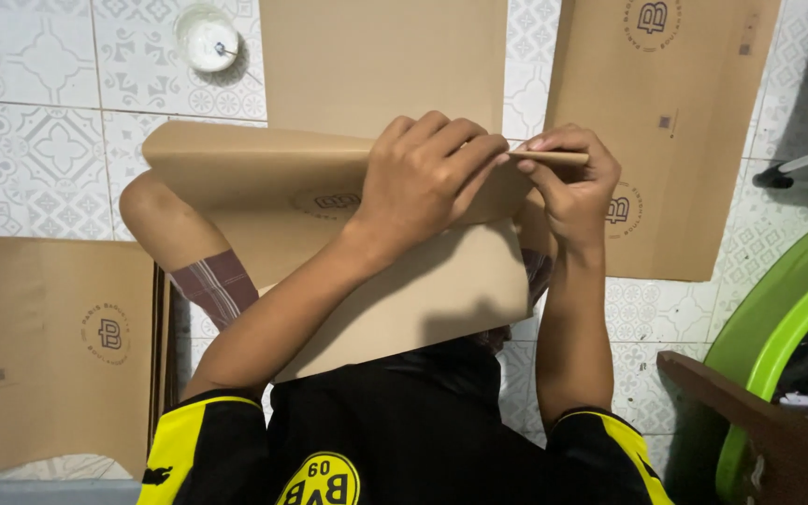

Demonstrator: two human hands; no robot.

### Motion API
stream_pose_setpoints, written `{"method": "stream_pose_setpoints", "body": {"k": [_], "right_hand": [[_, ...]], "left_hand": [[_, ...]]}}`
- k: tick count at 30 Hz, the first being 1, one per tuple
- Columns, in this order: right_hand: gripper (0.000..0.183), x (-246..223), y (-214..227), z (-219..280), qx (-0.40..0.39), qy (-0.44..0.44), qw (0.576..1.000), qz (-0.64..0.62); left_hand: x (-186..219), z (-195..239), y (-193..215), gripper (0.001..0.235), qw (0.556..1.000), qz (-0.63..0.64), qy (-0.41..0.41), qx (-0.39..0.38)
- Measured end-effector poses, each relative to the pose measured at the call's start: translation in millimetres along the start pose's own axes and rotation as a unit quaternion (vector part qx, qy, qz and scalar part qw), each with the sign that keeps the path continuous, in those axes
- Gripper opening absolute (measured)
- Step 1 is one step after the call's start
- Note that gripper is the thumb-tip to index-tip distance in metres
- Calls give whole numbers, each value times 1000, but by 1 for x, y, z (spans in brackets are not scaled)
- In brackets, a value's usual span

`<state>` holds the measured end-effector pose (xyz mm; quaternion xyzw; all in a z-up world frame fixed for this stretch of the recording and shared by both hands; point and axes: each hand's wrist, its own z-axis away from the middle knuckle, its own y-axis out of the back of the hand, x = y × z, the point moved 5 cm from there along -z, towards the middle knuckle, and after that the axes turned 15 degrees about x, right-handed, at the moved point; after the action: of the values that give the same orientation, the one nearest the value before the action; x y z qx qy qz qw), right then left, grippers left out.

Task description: The person sits cross-legged on the floor and folds a flat cardboard sheet into a box shape. They then use a small brush to apply white glue from a bowl onto the cardboard flaps and press them together to secure the box.

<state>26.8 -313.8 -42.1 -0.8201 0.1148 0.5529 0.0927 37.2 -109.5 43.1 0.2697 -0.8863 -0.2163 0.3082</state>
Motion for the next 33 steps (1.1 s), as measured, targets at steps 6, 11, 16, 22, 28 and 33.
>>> {"method": "stream_pose_setpoints", "body": {"k": [6, 11, 16, 22, 28, 33], "right_hand": [[28, -1, 8, 3, 36, -6, 999, 23], [30, -5, 11, 3, 54, 13, 997, 61], [44, -8, 12, 5, 68, -4, 997, 22], [28, -2, 13, 6, 92, 2, 995, 28], [24, -9, 7, 2, 94, -2, 996, 3], [25, -12, 8, 0, 88, 5, 996, 32]], "left_hand": [[3, -1, -9, 13, 1000, 0, -3, 8], [13, -10, -12, 16, 1000, 26, 8, -2], [10, -8, -15, 14, 999, 40, 19, 10], [13, -8, -12, 11, 999, 39, 25, 13], [11, -9, -10, 10, 998, 41, 33, 25], [-4, -7, 7, 14, 999, 42, 10, 6]]}}
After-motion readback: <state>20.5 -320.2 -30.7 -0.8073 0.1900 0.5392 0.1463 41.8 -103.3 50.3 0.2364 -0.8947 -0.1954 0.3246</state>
